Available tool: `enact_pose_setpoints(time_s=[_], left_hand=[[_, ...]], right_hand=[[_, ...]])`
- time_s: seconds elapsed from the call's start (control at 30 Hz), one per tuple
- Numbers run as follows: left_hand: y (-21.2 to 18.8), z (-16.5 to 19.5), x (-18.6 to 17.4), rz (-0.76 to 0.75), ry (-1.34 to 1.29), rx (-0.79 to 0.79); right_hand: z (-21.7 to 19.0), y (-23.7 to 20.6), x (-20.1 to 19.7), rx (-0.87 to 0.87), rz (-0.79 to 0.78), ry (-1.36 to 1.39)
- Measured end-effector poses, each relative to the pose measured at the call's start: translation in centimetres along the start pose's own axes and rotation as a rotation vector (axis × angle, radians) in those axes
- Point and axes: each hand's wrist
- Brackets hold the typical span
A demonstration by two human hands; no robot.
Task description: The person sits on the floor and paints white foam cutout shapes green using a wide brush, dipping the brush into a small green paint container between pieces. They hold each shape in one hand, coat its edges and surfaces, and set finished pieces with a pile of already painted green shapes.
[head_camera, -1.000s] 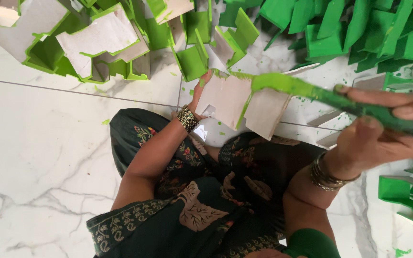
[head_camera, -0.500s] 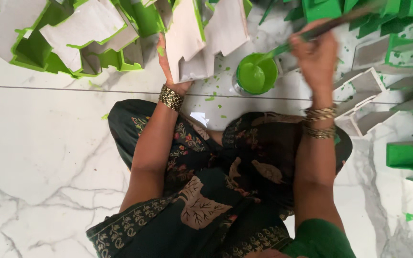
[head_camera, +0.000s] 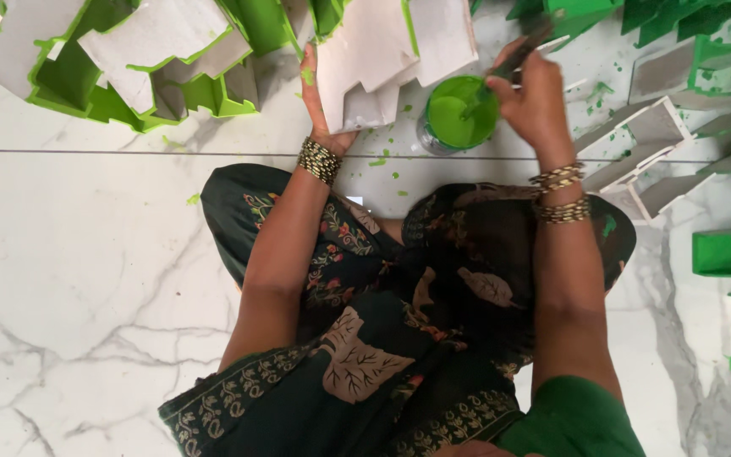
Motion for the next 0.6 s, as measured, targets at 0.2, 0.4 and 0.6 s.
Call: enact_pose_setpoints(time_s=[0.2,0.4,0.6], left_hand=[[0.4,0.0,0.3,-0.063,-0.063,-0.078],[0.3,-0.5,0.0,-0.118,0.0,-0.069],[0.2,-0.4,-0.3,-0.062,0.01,-0.052]], right_hand=[[-4.0,-2.7,-3.2,-0.041,-0.021,-0.01],[-4.1,-3.7,-3.7,-0.064,0.038,0.043],[0.2,-5.4,-5.0,-0.065,0.103,0.294]])
Point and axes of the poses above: each hand's wrist, its own y-axis towards the middle knuckle, its own x-axis out of the palm, z = x × y, and after that the axes turned 9 degrees about y, right-handed
